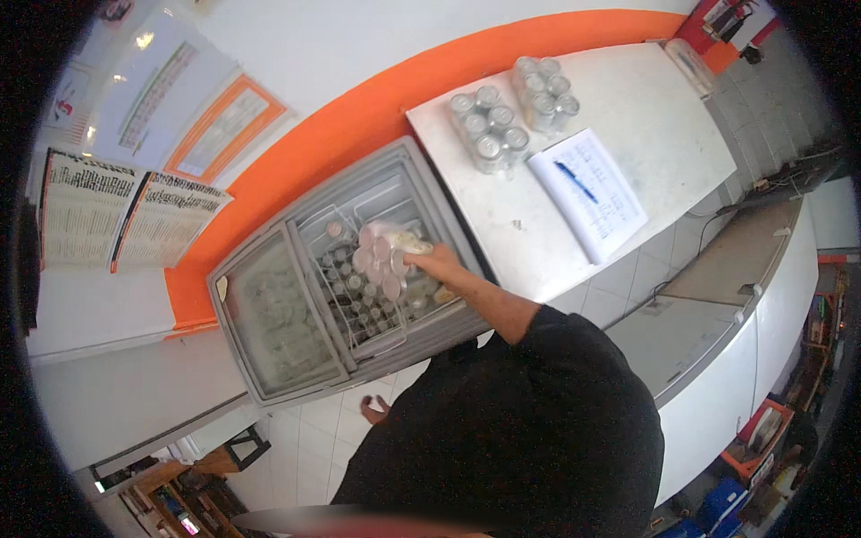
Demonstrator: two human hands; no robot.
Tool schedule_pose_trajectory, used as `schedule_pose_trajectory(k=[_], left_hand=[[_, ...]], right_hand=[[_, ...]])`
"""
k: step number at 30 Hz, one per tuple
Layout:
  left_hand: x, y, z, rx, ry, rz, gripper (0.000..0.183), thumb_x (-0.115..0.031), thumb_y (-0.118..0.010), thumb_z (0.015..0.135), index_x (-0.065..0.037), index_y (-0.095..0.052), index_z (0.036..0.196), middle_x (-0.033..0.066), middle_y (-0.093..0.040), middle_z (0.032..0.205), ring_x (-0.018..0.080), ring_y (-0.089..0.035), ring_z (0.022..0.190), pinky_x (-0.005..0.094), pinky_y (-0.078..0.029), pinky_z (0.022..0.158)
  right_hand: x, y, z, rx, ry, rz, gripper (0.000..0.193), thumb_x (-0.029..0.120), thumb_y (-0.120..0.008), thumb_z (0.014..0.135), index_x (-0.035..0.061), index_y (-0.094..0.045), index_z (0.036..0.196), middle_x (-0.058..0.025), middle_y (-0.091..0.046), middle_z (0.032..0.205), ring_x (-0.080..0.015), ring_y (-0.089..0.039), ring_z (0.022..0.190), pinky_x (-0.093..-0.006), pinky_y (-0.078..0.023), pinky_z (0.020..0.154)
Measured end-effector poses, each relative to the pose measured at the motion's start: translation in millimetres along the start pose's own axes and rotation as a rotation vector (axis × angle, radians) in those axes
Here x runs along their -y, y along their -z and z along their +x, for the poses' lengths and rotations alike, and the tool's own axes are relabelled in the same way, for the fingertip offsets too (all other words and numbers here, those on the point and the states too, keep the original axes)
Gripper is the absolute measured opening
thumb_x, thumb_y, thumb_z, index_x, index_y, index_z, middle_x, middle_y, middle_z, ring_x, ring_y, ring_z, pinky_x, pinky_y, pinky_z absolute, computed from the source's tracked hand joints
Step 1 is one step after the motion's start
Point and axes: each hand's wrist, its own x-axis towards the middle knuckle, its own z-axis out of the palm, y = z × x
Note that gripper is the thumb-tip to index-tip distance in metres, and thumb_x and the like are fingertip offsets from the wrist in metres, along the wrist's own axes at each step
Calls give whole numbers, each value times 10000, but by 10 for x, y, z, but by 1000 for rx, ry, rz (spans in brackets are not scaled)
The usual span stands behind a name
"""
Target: The recorder is checking stock in a freezer, moving items onto a counter, and recording the count on an inventory sheet.
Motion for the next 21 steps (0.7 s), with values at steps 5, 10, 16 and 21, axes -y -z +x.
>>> schedule_pose_trajectory(k=[5,10,16,21], left_hand=[[-1417,104,558,-128,-143,-280,339,-179,-631,904,22,-499,1142,166,-522,1055,336,-509,1009,396,-386,903],[-2538,-557,945,-43,-535,-192,381,-184,-700,838,15,-550,1126,187,-566,1117,355,-511,1059,451,-381,920],[-4338,-1635,1113,198,-687,-261,604,-318,-802,721,-64,-538,1201,164,-553,1204,362,-475,1158,454,-372,977],[-5275,-2186,1202,313,-411,-214,878,-424,-847,624,-123,-436,1339,113,-487,1329,310,-411,1263,515,-314,1013]], right_hand=[[223,1150,-568,266,-299,707,560,339,-661,768,25,-552,1219,-133,-651,1048,-276,-656,906,-378,-551,772],[265,2838,-561,294,71,840,510,298,-543,840,-2,-480,1248,-173,-524,1262,-307,-605,1045,-429,-560,821],[456,4414,-159,113,319,879,603,345,-507,841,-8,-403,1318,-188,-501,1280,-319,-578,1102,-443,-566,855],[289,5289,794,-175,237,757,595,320,-547,830,-42,-413,1282,-236,-468,1225,-352,-547,1099,-455,-582,824]])
